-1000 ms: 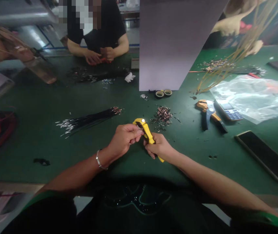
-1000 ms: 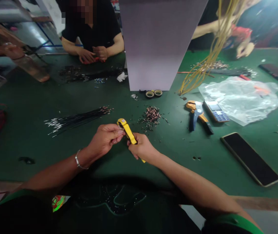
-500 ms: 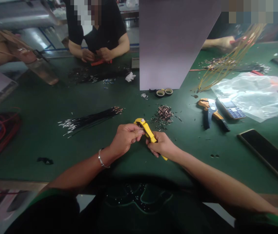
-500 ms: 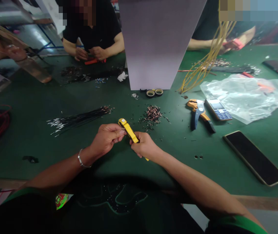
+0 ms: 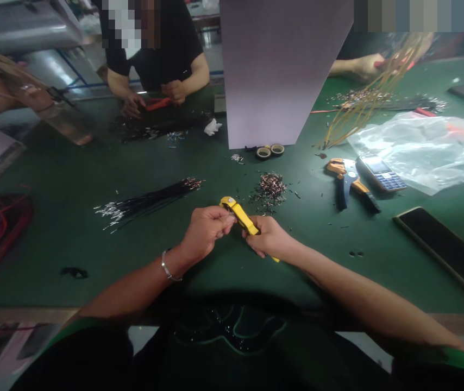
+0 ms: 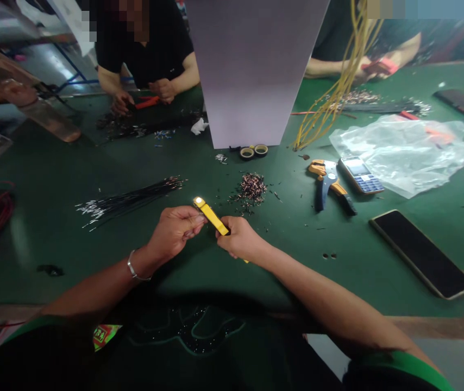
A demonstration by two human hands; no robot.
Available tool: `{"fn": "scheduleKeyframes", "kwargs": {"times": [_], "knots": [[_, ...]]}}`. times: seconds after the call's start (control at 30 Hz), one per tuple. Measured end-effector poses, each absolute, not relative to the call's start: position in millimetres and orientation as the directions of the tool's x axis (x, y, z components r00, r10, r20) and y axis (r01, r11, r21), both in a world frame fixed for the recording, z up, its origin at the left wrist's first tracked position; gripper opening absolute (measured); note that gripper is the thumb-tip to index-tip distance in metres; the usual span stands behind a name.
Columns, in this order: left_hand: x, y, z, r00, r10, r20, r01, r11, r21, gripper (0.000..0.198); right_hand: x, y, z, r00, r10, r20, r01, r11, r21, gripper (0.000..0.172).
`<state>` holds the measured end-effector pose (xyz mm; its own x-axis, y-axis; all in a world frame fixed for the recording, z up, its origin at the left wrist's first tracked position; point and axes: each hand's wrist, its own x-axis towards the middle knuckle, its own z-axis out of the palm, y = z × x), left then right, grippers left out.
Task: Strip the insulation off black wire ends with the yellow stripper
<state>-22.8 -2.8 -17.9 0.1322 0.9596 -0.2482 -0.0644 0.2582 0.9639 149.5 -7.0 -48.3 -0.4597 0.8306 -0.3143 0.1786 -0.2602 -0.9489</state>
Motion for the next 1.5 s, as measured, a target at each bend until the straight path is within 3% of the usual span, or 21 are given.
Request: {"fn": "scheduleKeyframes", "kwargs": {"times": [0.1, 0.2, 0.4, 0.57, 0.73, 0.87, 1.0, 1.17, 1.27, 1.37, 1.5], "knots": [[-29, 2, -21, 0.077, 0.964, -0.255, -0.069, 0.260, 0.963, 0.014, 158, 1, -43, -0.365, 0.879, -0.306, 0.165, -0.262, -0.951, 0.015], [-35, 8, -22, 0.144, 0.952, -0.269, -0.130, 0.288, 0.949, 0.015, 170, 10, -36, -0.294, 0.907, -0.300, 0.071, -0.293, -0.954, 0.015], [-39, 14, -19, 0.267, 0.912, -0.311, -0.311, 0.387, 0.868, 0.013, 172, 11, -39, -0.396, 0.864, -0.310, 0.002, -0.337, -0.941, 0.018], [-39, 12, -19, 0.315, 0.898, -0.308, -0.363, 0.414, 0.835, 0.011, 166, 6, -46, -0.463, 0.829, -0.313, -0.160, -0.425, -0.891, 0.023], [-39, 10, -15, 0.364, 0.878, -0.313, -0.404, 0.451, 0.796, 0.010, 166, 3, -37, -0.520, 0.798, -0.306, -0.110, -0.418, -0.902, 0.024], [-39, 7, -7, 0.398, 0.873, -0.281, -0.404, 0.442, 0.801, 0.011, 168, 1, -31, -0.452, 0.838, -0.305, -0.089, -0.382, -0.920, 0.024], [-42, 3, 1, 0.423, 0.882, -0.207, -0.418, 0.393, 0.819, 0.010, 172, 2, -30, -0.384, 0.880, -0.281, -0.122, -0.350, -0.929, 0.022], [-43, 2, 4, 0.409, 0.896, -0.175, -0.395, 0.347, 0.851, 0.010, 173, 2, -31, -0.449, 0.856, -0.257, -0.189, -0.372, -0.909, 0.024], [-42, 3, 4, 0.403, 0.896, -0.185, -0.391, 0.352, 0.851, 0.010, 170, 1, -30, -0.449, 0.848, -0.280, -0.104, -0.361, -0.927, 0.027], [-43, 2, 4, 0.404, 0.898, -0.174, -0.383, 0.338, 0.859, 0.010, 169, -1, -28, -0.405, 0.857, -0.318, 0.086, -0.311, -0.947, 0.026], [-46, 0, 7, 0.396, 0.906, -0.146, -0.317, 0.285, 0.904, 0.012, 168, -5, -26, -0.338, 0.905, -0.258, 0.370, -0.125, -0.921, 0.021]]}}
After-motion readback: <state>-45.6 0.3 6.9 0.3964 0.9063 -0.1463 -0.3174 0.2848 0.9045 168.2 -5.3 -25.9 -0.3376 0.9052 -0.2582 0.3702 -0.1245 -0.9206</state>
